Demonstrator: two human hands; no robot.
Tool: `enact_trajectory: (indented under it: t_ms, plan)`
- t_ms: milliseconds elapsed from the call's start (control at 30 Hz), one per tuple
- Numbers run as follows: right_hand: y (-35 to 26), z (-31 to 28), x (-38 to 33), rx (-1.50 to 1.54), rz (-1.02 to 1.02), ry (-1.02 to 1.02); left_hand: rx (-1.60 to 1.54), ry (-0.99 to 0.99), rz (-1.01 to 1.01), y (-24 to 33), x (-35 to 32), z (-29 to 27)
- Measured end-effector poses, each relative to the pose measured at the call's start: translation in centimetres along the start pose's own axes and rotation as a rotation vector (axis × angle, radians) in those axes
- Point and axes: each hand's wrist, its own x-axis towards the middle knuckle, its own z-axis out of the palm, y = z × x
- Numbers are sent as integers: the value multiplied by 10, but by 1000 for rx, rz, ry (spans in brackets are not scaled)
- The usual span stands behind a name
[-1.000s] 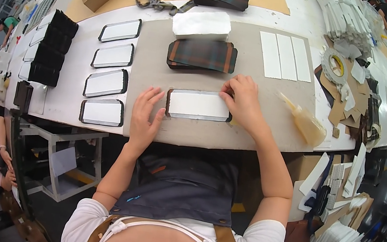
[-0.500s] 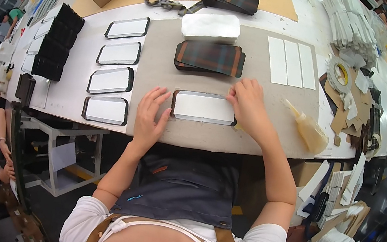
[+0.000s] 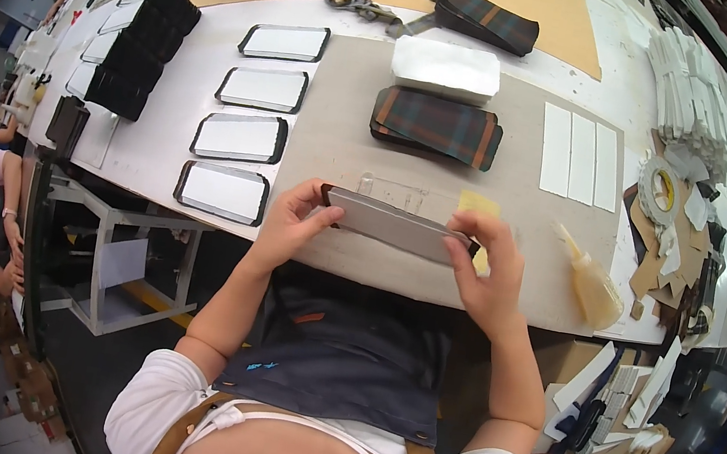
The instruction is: The recorder is applying glue and lining to leather components to assemble cases.
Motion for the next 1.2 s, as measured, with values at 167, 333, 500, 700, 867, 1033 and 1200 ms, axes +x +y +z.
enact_trajectory:
  t_ms: [167, 333, 500, 700, 867, 1033, 1200]
  plan:
    - [25, 6, 55, -24, 38, -101, -74, 214, 32, 14, -3, -28]
    - [51, 23, 90, -539, -218, -63, -91, 409, 69, 17, -1, -75]
    - [64, 14, 104, -524, -118, -163, 85, 587, 8, 13, 20, -145]
    - [60, 6, 110, -471, -190, -144, 167, 619, -128, -3, 73, -196]
    - [62, 6, 107, -435, -201, -149, 230, 582, -99, -58, 108, -225]
    - [50, 2, 107, -464, -169, -170, 347, 536, -209, -72, 113, -231]
    - [53, -1, 112, -480, -138, -254, 328, 547, -240, -66, 112, -229]
